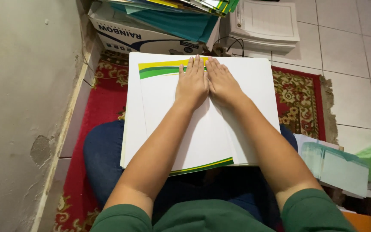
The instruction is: Folding printed paper brochures by hand and pressing the creases flat.
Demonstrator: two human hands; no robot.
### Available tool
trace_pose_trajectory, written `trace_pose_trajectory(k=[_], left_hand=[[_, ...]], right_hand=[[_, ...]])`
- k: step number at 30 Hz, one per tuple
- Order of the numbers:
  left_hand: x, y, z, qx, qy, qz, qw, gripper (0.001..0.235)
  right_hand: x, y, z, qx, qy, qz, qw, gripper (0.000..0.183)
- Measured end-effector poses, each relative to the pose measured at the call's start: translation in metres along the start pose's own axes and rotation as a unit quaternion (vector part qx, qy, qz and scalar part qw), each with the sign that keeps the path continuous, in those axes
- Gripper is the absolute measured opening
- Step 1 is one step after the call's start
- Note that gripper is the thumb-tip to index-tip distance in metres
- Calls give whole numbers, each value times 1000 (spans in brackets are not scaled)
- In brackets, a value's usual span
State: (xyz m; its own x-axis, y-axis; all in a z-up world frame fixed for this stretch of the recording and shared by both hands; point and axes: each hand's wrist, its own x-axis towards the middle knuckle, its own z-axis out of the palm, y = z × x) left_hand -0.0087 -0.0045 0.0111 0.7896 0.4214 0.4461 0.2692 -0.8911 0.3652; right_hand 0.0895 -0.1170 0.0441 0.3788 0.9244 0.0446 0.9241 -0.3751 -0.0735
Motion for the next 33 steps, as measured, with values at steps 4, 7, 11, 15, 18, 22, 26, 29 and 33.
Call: trace_pose_trajectory(k=[4, 7, 11, 15, 18, 22, 26, 29, 33], left_hand=[[-1, 2, -5, 0, -1, -5, 1000, 53], [1, 4, -16, -22, -38, -14, 999, 51], [2, 9, -34, -29, -84, -10, 996, 52], [3, 10, -38, -30, -94, -11, 995, 49], [2, 9, -36, -50, -78, -33, 995, 52], [1, 5, -37, -86, -32, -52, 994, 50], [1, -2, -29, -146, 46, -42, 987, 47], [4, -3, -31, -157, 118, 13, 980, 41], [3, 18, -61, -138, 164, 31, 976, 29]], right_hand=[[-5, 5, 11, -32, 24, -21, 999, 66], [-30, -7, 11, -19, 17, -15, 1000, 68], [-98, -51, -4, -7, 5, -15, 1000, 71], [-165, -109, -37, 39, -49, 25, 998, 71], [-191, -121, -35, 192, 23, 160, 968, 70], [-184, -112, -37, 385, 109, 269, 876, 70], [-172, -85, -26, 607, 99, 335, 714, 49], [-165, -86, -38, 592, 63, 360, 719, 41], [-166, -97, -52, 472, 75, 355, 803, 35]])
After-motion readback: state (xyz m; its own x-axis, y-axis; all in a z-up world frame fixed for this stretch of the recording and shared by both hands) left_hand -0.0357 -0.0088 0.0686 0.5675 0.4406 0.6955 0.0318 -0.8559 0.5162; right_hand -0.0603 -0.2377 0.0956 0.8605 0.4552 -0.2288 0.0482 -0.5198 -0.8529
